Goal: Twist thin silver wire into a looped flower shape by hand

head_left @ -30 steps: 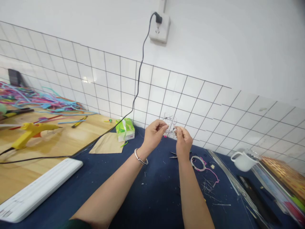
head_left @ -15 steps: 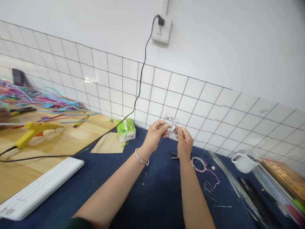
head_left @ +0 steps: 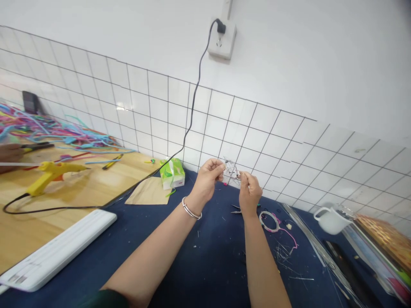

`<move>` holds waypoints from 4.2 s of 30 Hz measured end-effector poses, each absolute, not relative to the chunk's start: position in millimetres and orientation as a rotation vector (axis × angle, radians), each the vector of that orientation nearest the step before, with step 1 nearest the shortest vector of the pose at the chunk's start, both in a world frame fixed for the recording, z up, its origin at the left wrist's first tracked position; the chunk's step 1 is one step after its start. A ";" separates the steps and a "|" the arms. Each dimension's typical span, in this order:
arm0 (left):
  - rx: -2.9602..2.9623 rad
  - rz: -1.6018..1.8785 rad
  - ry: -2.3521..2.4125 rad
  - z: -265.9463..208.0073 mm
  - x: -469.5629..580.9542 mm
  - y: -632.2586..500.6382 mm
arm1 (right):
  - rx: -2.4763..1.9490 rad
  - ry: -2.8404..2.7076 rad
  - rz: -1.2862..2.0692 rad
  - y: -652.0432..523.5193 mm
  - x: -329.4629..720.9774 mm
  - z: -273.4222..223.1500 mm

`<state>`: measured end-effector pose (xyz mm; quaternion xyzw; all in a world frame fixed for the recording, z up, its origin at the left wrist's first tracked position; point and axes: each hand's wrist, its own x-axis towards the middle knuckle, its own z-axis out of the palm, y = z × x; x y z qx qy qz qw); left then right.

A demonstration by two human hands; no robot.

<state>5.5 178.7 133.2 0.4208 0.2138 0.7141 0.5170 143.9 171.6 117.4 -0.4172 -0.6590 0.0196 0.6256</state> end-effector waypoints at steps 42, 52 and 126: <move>1.389 1.469 0.553 129.2 2.6 182.6 | -0.842 -1.750 -0.177 173.6 141.1 115.8; 1.710 1.507 0.886 119.1 6.0 186.3 | -1.033 -1.690 -0.244 176.2 138.3 109.9; 1.596 1.308 0.680 127.4 -6.8 178.9 | -0.992 -1.673 0.013 172.6 149.5 120.9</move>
